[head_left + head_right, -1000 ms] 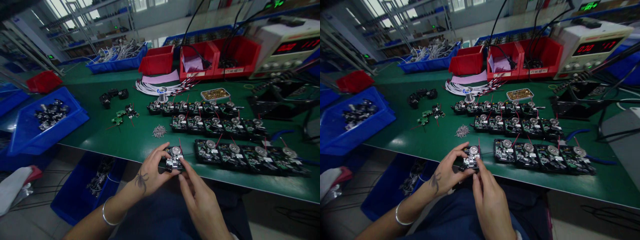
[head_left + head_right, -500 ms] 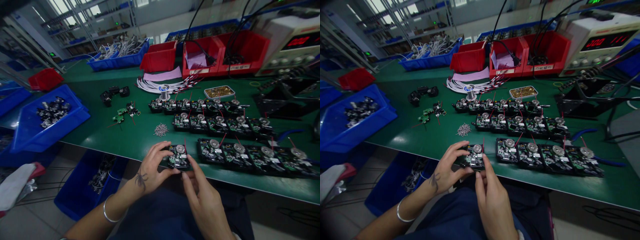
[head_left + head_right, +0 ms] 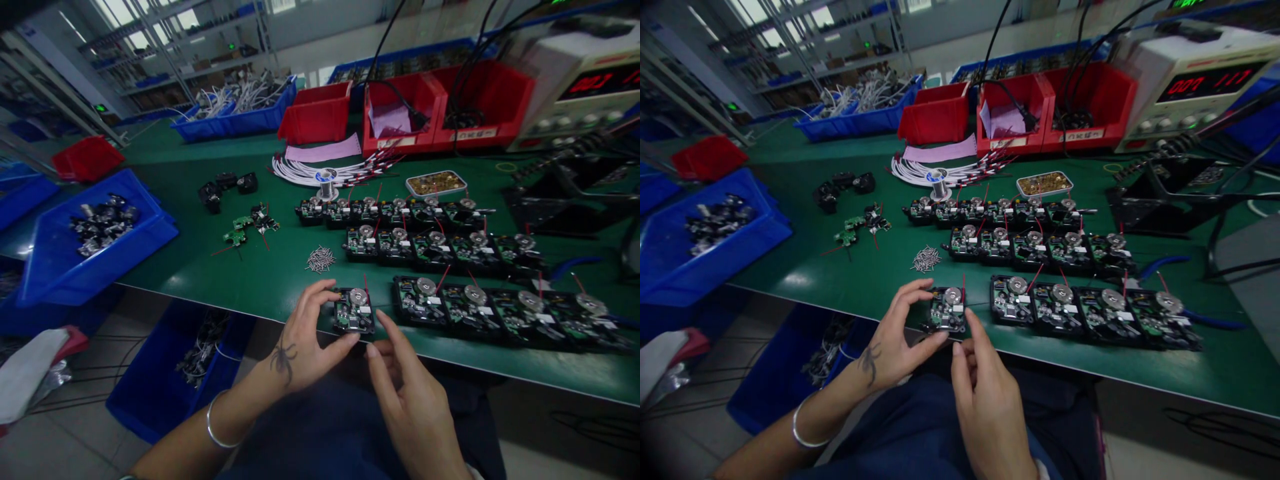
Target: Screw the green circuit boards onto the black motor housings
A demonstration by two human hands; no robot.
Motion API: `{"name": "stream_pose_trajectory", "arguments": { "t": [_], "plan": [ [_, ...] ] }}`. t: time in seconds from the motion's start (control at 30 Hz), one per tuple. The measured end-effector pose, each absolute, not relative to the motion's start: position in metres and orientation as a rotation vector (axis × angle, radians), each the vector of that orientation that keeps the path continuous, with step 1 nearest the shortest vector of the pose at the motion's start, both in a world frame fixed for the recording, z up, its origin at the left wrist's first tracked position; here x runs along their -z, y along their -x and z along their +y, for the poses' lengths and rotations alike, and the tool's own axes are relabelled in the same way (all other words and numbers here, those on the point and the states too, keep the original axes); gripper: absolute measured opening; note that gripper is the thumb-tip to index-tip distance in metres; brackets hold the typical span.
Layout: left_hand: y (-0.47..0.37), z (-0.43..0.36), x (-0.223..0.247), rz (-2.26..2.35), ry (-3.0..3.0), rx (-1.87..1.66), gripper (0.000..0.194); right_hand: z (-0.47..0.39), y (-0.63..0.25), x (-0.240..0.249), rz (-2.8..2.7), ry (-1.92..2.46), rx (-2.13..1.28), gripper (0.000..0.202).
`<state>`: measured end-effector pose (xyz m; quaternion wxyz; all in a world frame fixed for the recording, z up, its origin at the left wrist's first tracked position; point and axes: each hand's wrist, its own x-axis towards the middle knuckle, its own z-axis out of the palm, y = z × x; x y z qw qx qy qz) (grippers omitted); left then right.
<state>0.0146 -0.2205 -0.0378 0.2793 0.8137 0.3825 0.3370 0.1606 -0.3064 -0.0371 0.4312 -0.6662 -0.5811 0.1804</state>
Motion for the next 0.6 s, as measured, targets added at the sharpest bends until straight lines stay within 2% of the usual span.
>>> {"name": "stream_pose_trajectory", "arguments": {
  "t": [0.07, 0.23, 0.3, 0.5, 0.6],
  "plan": [
    [-0.011, -0.217, 0.039, 0.971, -2.202, -0.850, 0.053, -0.307, -0.160, 0.038, -1.503, 1.635, -0.416, 0.040],
    [-0.008, -0.209, 0.041, 0.906, -2.229, -0.780, 0.033, -0.304, -0.160, 0.040, -1.586, 1.615, -0.424, 0.038],
    [-0.010, -0.208, 0.038, 0.927, -2.226, -0.780, 0.030, -0.304, -0.160, 0.039, -1.586, 1.629, -0.445, 0.039],
    [-0.017, -0.208, 0.027, 0.972, -1.491, -0.907, 0.032, -0.311, -0.158, 0.033, -1.430, 1.554, -0.364, 0.042],
    [-0.026, -0.208, 0.026, 0.928, -1.500, -0.930, 0.033, -0.316, -0.158, 0.030, -1.389, 1.507, -0.273, 0.038]
  ]
}}
